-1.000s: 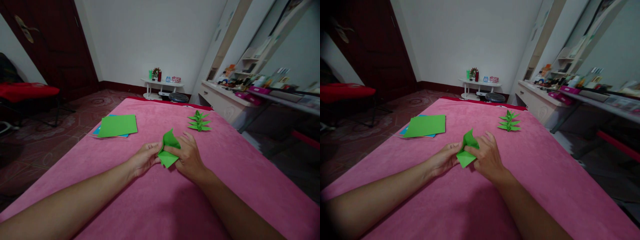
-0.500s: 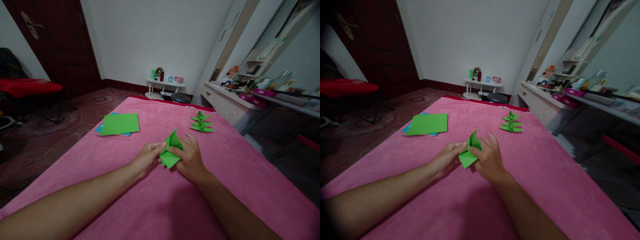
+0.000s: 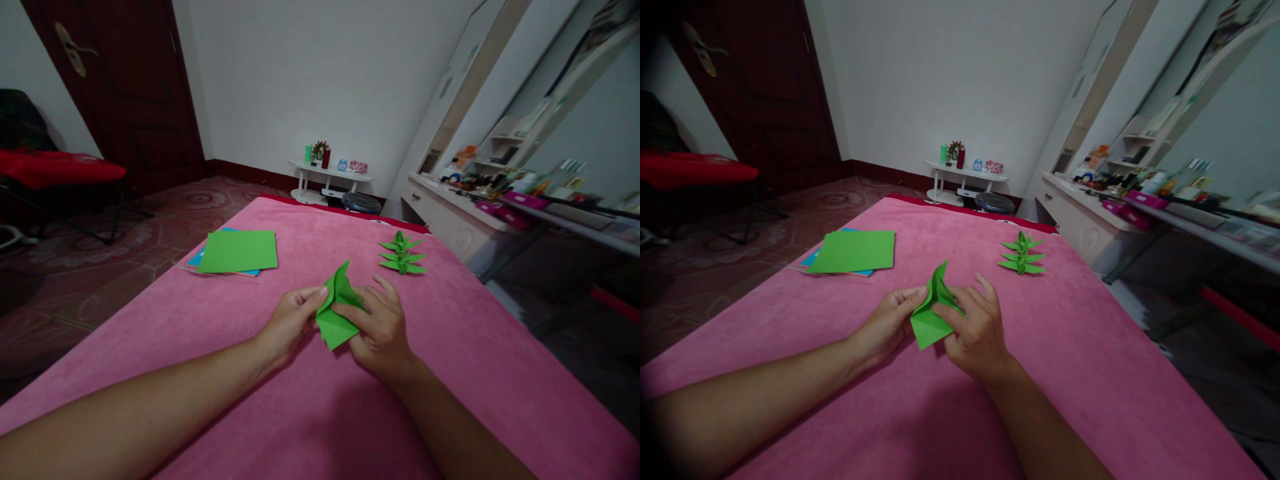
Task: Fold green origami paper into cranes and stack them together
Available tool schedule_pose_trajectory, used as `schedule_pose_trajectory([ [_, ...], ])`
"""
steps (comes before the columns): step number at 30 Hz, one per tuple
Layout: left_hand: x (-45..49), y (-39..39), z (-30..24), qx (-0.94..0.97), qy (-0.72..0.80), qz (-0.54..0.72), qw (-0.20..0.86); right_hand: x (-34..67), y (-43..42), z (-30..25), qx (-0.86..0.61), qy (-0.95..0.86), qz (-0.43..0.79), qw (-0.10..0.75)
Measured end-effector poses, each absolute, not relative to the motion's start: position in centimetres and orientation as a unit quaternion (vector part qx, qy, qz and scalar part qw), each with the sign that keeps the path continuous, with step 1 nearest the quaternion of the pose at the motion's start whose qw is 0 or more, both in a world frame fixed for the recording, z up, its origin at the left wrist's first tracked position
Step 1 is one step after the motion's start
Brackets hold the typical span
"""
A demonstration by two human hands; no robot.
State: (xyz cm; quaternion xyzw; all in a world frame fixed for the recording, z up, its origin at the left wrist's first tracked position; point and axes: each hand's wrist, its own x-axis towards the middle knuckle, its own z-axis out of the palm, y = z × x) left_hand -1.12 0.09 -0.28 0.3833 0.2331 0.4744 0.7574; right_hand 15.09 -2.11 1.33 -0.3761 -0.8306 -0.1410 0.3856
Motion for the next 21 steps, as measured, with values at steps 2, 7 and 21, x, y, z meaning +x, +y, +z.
schedule_pose_trajectory([
  [2, -1.12, 0.09, -0.37, 0.382, 0.230, 0.472, 0.761, 14.99, -2.20, 1.35, -0.378, -0.831, -0.140, 0.383],
  [7, -1.17, 0.03, -0.45, 0.375, 0.234, 0.472, 0.763, 14.66, -2.38, 1.32, -0.390, -0.835, -0.133, 0.366],
  [21, -0.94, 0.10, -0.63, 0.366, 0.247, 0.493, 0.750, 14.20, -2.44, 1.13, -0.421, -0.835, -0.130, 0.330],
])
